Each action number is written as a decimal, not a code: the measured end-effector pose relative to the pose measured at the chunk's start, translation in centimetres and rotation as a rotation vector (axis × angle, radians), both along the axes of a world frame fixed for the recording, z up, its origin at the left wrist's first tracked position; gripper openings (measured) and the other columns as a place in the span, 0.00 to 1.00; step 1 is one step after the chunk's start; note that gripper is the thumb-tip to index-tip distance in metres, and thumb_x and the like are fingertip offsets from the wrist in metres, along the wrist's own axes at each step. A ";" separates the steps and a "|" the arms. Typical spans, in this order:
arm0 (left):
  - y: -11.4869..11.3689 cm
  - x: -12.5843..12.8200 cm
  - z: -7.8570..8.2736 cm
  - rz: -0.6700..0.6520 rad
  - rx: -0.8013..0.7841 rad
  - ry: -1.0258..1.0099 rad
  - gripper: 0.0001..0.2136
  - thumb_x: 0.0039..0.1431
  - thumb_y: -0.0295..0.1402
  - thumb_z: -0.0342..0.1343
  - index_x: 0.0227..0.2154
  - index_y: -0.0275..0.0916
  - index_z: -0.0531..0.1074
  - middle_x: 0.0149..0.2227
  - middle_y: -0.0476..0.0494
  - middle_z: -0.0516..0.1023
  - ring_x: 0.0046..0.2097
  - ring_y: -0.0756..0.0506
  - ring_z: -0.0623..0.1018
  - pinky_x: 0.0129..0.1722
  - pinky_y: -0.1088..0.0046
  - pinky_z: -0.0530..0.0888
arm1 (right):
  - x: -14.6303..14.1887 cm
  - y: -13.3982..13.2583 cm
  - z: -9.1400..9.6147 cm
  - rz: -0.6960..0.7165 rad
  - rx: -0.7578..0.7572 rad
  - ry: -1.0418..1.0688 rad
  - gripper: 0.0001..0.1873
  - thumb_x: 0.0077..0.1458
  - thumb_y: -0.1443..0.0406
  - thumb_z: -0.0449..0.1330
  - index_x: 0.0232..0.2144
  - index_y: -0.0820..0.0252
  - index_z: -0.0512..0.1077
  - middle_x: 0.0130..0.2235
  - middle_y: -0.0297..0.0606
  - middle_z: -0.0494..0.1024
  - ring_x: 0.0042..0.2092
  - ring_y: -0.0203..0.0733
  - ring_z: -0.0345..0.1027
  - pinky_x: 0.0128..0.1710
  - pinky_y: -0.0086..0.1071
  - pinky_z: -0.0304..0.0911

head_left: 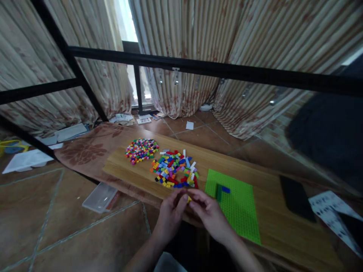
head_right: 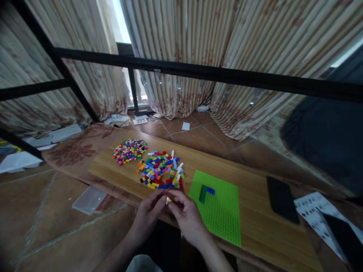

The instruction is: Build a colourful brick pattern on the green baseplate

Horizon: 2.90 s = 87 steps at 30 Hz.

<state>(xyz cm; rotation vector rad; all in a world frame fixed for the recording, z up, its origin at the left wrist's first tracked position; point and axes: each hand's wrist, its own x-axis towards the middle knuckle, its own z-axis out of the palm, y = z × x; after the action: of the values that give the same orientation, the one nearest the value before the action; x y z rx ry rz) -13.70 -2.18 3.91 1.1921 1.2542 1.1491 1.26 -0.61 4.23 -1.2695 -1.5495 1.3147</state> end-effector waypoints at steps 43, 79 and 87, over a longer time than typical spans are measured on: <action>5.4 8.9 -2.5 -0.119 0.036 0.252 0.12 0.56 0.29 0.54 0.43 0.35 0.73 0.42 0.40 0.79 0.43 0.45 0.78 0.45 0.68 0.74 | 15.4 3.1 -4.5 -0.343 0.362 -0.567 0.11 0.56 0.64 0.55 0.38 0.57 0.76 0.40 0.40 0.76 0.42 0.43 0.71 0.45 0.39 0.65; 1.5 -1.9 -2.7 0.029 0.029 0.429 0.16 0.58 0.28 0.52 0.49 0.38 0.71 0.49 0.41 0.77 0.50 0.43 0.76 0.54 0.63 0.71 | 1.9 7.1 -2.3 -0.290 0.480 -0.597 0.13 0.58 0.64 0.52 0.39 0.60 0.75 0.39 0.42 0.76 0.39 0.44 0.70 0.43 0.38 0.64; 2.3 -1.8 -2.8 0.025 0.047 0.464 0.16 0.58 0.27 0.52 0.49 0.38 0.71 0.51 0.40 0.76 0.53 0.43 0.75 0.56 0.63 0.70 | 1.1 7.3 -2.3 -0.146 0.475 -0.661 0.13 0.58 0.66 0.53 0.42 0.59 0.75 0.39 0.41 0.75 0.42 0.45 0.68 0.46 0.38 0.63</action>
<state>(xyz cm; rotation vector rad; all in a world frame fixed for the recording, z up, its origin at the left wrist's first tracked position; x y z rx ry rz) -15.47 0.13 1.09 1.5397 1.5953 0.9509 2.40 6.66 1.89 -1.5330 -2.0049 0.3857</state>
